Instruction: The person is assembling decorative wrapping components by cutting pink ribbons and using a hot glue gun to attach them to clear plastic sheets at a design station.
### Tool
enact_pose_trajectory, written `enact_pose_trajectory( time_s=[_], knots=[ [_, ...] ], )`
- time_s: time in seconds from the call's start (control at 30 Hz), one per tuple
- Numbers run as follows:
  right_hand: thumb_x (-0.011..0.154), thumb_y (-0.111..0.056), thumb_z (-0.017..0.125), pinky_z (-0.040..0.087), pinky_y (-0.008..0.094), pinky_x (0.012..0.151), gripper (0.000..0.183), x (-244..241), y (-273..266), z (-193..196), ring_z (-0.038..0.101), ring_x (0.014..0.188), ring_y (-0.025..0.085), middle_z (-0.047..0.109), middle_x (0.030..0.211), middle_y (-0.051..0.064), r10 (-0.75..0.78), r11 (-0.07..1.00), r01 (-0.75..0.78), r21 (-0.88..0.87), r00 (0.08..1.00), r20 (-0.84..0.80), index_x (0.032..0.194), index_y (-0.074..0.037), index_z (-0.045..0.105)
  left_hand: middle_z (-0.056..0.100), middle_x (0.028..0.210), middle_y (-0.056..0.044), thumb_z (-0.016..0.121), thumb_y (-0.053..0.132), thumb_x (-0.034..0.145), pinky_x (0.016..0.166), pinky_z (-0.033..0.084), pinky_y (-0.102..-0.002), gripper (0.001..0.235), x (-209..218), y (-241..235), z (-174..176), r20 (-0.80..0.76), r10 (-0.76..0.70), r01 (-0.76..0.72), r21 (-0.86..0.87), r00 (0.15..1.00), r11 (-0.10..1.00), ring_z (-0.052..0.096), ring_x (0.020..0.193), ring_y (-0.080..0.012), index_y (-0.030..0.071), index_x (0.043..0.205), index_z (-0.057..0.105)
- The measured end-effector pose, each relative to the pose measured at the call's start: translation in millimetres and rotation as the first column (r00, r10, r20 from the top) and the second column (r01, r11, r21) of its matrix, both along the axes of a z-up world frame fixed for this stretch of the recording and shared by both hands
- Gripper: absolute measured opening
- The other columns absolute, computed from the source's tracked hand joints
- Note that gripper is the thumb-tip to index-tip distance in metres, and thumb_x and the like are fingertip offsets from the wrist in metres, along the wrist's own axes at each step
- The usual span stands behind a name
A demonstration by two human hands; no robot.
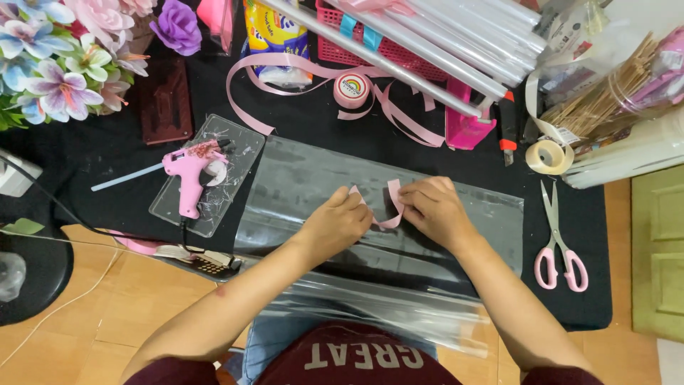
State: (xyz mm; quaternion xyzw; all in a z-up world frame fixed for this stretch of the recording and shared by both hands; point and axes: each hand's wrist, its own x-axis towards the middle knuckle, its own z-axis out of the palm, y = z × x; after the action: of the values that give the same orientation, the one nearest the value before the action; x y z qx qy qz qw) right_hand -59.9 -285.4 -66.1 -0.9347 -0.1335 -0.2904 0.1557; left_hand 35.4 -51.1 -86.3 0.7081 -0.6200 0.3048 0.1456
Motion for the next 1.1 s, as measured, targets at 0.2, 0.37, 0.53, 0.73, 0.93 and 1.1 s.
enact_pose_trajectory(
  time_s=[0.2,0.37,0.53,0.73,0.93,1.1],
  knots=[
    [0.083,-0.013,0.081,0.052,0.034,0.08,0.007,-5.9,2.2,-3.0,0.071,0.088,0.018,0.077,0.093,-0.005,-0.019,1.0,0.018,0.008,0.996,0.084,0.084,-0.015,0.075,0.065,0.069,-0.01,0.074,-0.001,0.082,0.102,0.039,-0.042,0.007,-1.6,-1.5,-2.0,0.049,-0.034,0.033,0.006,0.998,0.999,0.059,0.082,-0.0258,0.006,0.083,0.073],
    [0.082,-0.009,0.081,0.052,0.034,0.081,0.011,-13.0,-0.3,0.8,0.072,0.087,0.019,0.077,0.091,-0.006,-0.03,0.998,0.027,0.049,0.997,0.065,0.088,-0.016,0.076,0.06,0.064,-0.011,0.072,-0.006,0.081,0.103,0.039,-0.045,0.012,-5.3,-5.7,-9.4,0.059,-0.055,0.055,-0.01,0.997,0.998,0.057,0.08,-0.027,0.006,0.08,0.07],
    [0.083,-0.005,0.078,0.051,0.036,0.083,0.016,-9.5,-3.8,38.8,0.071,0.091,0.021,0.077,0.093,-0.004,-0.034,0.998,0.033,0.058,0.999,0.008,0.095,-0.017,0.077,0.06,0.065,-0.008,0.078,0.003,0.075,0.099,0.037,-0.049,0.012,0.4,-17.2,22.9,-0.212,-0.043,0.036,-0.038,0.976,0.999,0.057,0.081,-0.0255,0.011,0.082,0.071],
    [0.091,-0.001,0.071,0.05,0.043,0.08,0.011,4.0,-34.9,89.9,0.07,0.091,0.032,0.076,0.091,0.007,0.044,0.976,-0.009,0.217,0.987,-0.156,0.096,-0.01,0.076,0.073,0.075,-0.002,0.076,0.026,0.087,0.094,0.035,-0.046,0.012,36.9,-42.1,112.6,-0.643,-0.039,0.025,-0.031,0.765,0.999,0.066,0.084,-0.0252,0.021,0.096,0.072],
    [0.093,-0.006,0.073,0.051,0.035,0.075,0.011,15.1,-45.7,128.9,0.061,0.077,0.015,0.072,0.076,0.008,0.11,0.809,0.224,0.543,0.851,-0.514,0.102,-0.004,0.077,0.08,0.087,0.005,0.069,0.026,0.091,0.101,0.039,-0.03,0.021,72.4,-61.1,164.1,-0.927,0.126,0.232,0.217,0.352,0.948,0.077,0.091,-0.0175,0.023,0.111,0.074],
    [0.093,-0.006,0.073,0.054,0.024,0.071,0.009,20.1,-49.6,129.8,0.065,0.074,0.008,0.073,0.079,0.002,0.264,0.586,0.315,0.747,0.797,-0.543,0.101,-0.003,0.075,0.08,0.092,0.0,0.074,0.018,0.09,0.088,0.053,-0.035,0.031,98.5,-80.3,123.6,-0.984,0.124,0.214,0.149,0.129,0.965,0.075,0.091,-0.0167,0.015,0.12,0.064]
  ],
)
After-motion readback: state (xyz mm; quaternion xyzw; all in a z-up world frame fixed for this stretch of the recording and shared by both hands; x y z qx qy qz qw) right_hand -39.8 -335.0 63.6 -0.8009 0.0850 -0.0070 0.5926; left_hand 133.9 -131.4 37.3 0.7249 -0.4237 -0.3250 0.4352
